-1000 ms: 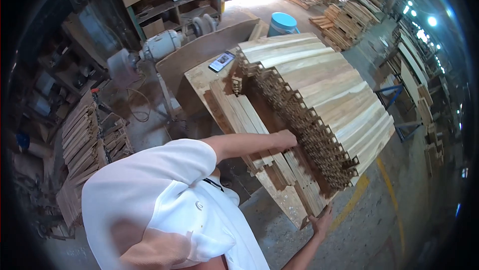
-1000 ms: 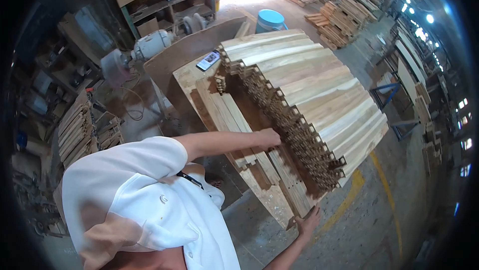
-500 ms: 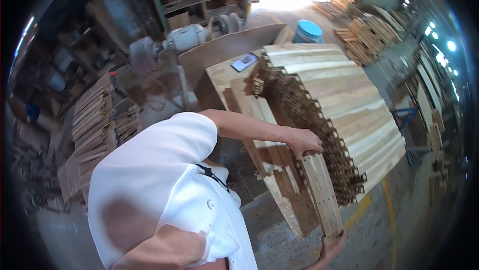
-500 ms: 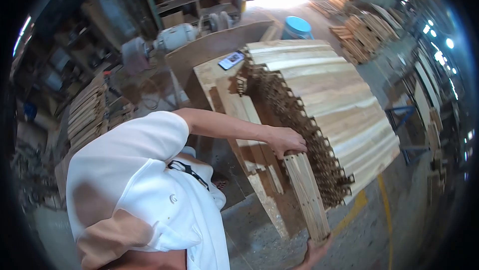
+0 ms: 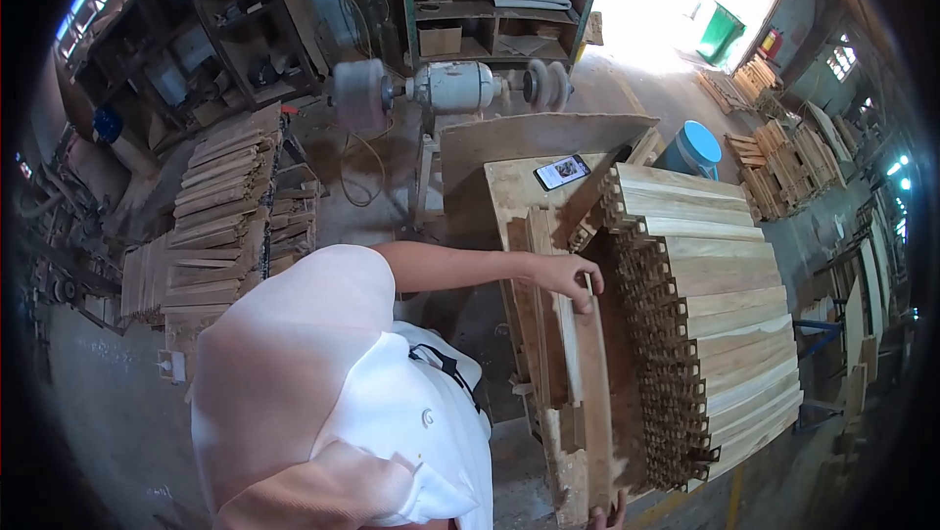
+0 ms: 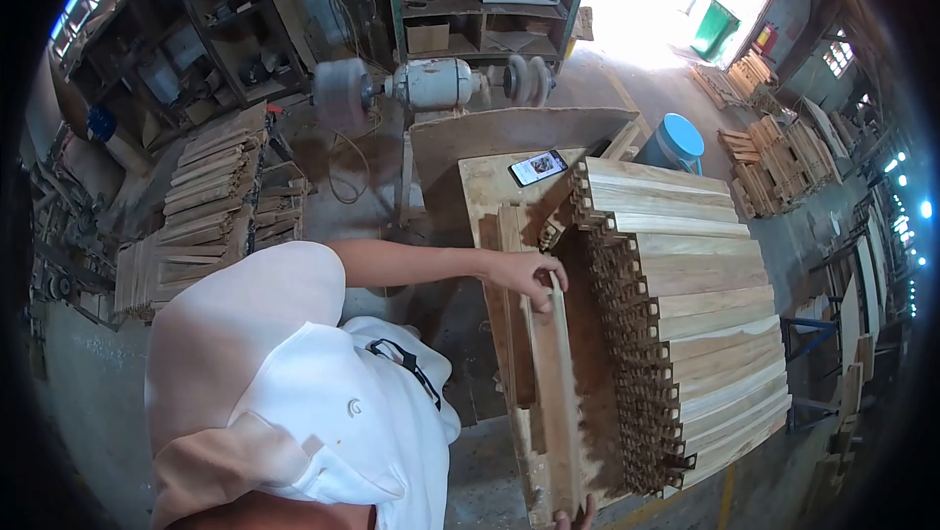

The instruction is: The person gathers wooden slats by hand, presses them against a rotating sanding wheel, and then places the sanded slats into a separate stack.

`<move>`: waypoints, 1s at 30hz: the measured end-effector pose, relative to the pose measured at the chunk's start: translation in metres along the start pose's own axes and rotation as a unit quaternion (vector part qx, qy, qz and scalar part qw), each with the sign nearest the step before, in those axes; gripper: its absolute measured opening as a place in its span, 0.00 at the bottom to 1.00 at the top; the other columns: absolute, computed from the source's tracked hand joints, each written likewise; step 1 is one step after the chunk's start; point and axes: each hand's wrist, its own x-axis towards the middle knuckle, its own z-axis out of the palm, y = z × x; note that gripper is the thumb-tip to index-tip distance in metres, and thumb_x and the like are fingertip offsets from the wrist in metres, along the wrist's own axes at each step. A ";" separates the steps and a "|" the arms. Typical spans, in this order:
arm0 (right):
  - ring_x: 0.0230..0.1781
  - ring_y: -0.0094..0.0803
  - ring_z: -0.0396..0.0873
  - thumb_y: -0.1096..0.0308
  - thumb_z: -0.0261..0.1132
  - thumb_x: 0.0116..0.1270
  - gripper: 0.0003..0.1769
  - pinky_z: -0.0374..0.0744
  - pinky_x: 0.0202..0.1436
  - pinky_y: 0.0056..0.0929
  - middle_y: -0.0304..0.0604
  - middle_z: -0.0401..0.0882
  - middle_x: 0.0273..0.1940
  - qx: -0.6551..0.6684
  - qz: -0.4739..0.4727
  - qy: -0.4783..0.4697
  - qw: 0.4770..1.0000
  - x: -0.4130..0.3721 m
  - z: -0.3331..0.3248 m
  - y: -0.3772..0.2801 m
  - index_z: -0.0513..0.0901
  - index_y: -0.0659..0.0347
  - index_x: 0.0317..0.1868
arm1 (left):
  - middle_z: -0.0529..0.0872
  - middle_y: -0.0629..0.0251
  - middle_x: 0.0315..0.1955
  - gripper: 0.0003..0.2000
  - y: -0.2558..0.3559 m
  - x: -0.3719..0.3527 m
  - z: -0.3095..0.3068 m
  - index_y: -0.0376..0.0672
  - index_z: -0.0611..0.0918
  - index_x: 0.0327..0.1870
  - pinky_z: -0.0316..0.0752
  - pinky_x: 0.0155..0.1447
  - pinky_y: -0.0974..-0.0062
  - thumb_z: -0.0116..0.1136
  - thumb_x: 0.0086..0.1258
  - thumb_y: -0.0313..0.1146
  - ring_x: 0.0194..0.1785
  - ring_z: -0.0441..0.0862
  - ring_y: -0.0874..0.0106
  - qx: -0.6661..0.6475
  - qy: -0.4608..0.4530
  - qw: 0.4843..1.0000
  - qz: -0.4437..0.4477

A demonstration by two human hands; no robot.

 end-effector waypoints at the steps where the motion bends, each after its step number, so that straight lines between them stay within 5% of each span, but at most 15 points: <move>1: 0.68 0.49 0.68 0.53 0.71 0.62 0.42 0.65 0.71 0.45 0.56 0.70 0.67 0.010 0.013 0.005 1.000 0.013 -0.006 0.013 0.69 0.66 0.71 | 0.84 0.63 0.43 0.27 0.001 0.014 0.001 0.39 0.80 0.55 0.77 0.50 0.76 0.76 0.55 0.40 0.44 0.82 0.77 -0.019 0.029 0.999 -0.008; 4: 0.64 0.51 0.72 0.49 0.71 0.62 0.43 0.69 0.70 0.47 0.57 0.71 0.65 0.073 0.060 0.042 0.995 0.041 -0.010 0.015 0.70 0.68 0.70 | 0.84 0.66 0.35 0.21 -0.004 0.056 -0.002 0.39 0.83 0.46 0.76 0.44 0.77 0.71 0.59 0.45 0.39 0.81 0.77 -0.039 0.040 0.997 -0.057; 5: 0.56 0.47 0.78 0.49 0.66 0.67 0.35 0.78 0.62 0.44 0.54 0.78 0.59 0.018 0.042 0.050 0.998 0.049 -0.011 0.021 0.73 0.57 0.70 | 0.84 0.68 0.32 0.19 -0.007 0.070 -0.003 0.39 0.84 0.42 0.75 0.41 0.78 0.68 0.60 0.47 0.36 0.80 0.77 -0.034 0.025 0.995 -0.096; 6: 0.56 0.47 0.78 0.49 0.66 0.67 0.35 0.78 0.62 0.44 0.54 0.78 0.59 0.015 0.042 0.057 0.997 0.063 -0.014 0.033 0.73 0.57 0.70 | 0.84 0.68 0.32 0.19 -0.012 0.082 -0.004 0.39 0.84 0.42 0.75 0.41 0.78 0.68 0.60 0.47 0.36 0.80 0.77 -0.038 0.019 0.995 -0.092; 8: 0.58 0.48 0.76 0.60 0.72 0.59 0.40 0.73 0.67 0.45 0.53 0.74 0.60 0.223 0.115 0.077 0.965 0.093 -0.024 0.066 0.67 0.66 0.69 | 0.78 0.68 0.26 0.21 -0.025 0.105 -0.006 0.40 0.83 0.33 0.70 0.32 0.77 0.66 0.57 0.53 0.29 0.76 0.76 -0.017 0.021 0.992 -0.126; 9: 0.52 0.43 0.77 0.50 0.68 0.67 0.36 0.76 0.62 0.46 0.49 0.76 0.57 0.191 0.094 0.052 0.976 0.103 -0.029 0.087 0.69 0.64 0.67 | 0.75 0.67 0.23 0.22 -0.034 0.116 -0.008 0.40 0.81 0.29 0.69 0.30 0.71 0.66 0.55 0.54 0.26 0.74 0.74 -0.018 0.021 0.993 -0.117; 12: 0.49 0.40 0.78 0.48 0.68 0.66 0.36 0.78 0.60 0.44 0.47 0.76 0.55 0.198 0.108 0.056 0.973 0.126 -0.022 0.105 0.70 0.63 0.65 | 0.76 0.65 0.23 0.24 -0.035 0.131 -0.018 0.39 0.82 0.29 0.69 0.30 0.67 0.64 0.54 0.57 0.27 0.74 0.70 0.057 -0.011 0.988 -0.147; 13: 0.46 0.39 0.78 0.48 0.67 0.67 0.33 0.79 0.55 0.42 0.45 0.77 0.53 0.189 0.110 0.041 0.975 0.124 -0.010 0.091 0.72 0.62 0.64 | 0.78 0.64 0.24 0.28 -0.041 0.135 -0.020 0.37 0.82 0.30 0.69 0.31 0.65 0.61 0.53 0.60 0.26 0.74 0.66 0.114 0.002 0.982 -0.150; 16: 0.43 0.38 0.79 0.49 0.68 0.67 0.32 0.79 0.50 0.38 0.44 0.79 0.50 0.201 0.135 -0.037 0.970 0.149 -0.017 0.120 0.73 0.61 0.63 | 0.85 0.50 0.52 0.37 -0.050 0.150 -0.023 0.37 0.85 0.53 0.73 0.56 0.59 0.55 0.56 0.64 0.53 0.81 0.58 0.193 -0.044 0.963 -0.183; 17: 0.42 0.37 0.79 0.50 0.68 0.67 0.29 0.79 0.46 0.35 0.43 0.80 0.47 0.206 0.156 -0.040 0.965 0.152 -0.012 0.121 0.75 0.60 0.61 | 0.85 0.50 0.52 0.37 -0.052 0.152 -0.023 0.37 0.85 0.53 0.73 0.56 0.59 0.55 0.56 0.64 0.53 0.81 0.58 0.191 -0.043 0.963 -0.185; 19: 0.41 0.36 0.79 0.51 0.68 0.68 0.28 0.79 0.46 0.35 0.42 0.81 0.46 0.194 0.177 -0.036 0.964 0.158 -0.003 0.123 0.75 0.60 0.60 | 0.72 0.51 0.70 0.41 -0.059 0.152 -0.023 0.41 0.75 0.68 0.64 0.72 0.61 0.51 0.61 0.65 0.73 0.68 0.58 0.231 -0.041 0.948 -0.215; 24: 0.39 0.32 0.80 0.55 0.66 0.70 0.22 0.82 0.44 0.34 0.41 0.81 0.46 0.156 0.189 -0.015 0.969 0.148 0.023 0.109 0.78 0.63 0.56 | 0.60 0.51 0.76 0.44 -0.092 0.173 -0.023 0.42 0.65 0.75 0.54 0.79 0.62 0.42 0.68 0.69 0.79 0.57 0.57 0.303 -0.044 0.910 -0.280; 26: 0.39 0.32 0.81 0.56 0.66 0.70 0.22 0.82 0.43 0.33 0.41 0.81 0.47 0.171 0.194 -0.002 0.966 0.149 0.028 0.109 0.78 0.64 0.54 | 0.60 0.53 0.76 0.42 -0.056 0.158 -0.016 0.45 0.64 0.76 0.54 0.79 0.62 0.39 0.70 0.69 0.79 0.56 0.57 0.336 -0.043 0.902 -0.268; 30: 0.35 0.29 0.82 0.55 0.66 0.70 0.20 0.84 0.39 0.30 0.42 0.83 0.46 0.178 0.178 0.010 0.968 0.150 0.038 0.098 0.81 0.65 0.49 | 0.67 0.56 0.73 0.39 -0.077 0.178 -0.010 0.48 0.70 0.73 0.62 0.75 0.58 0.39 0.70 0.69 0.76 0.63 0.56 0.374 0.004 0.869 -0.324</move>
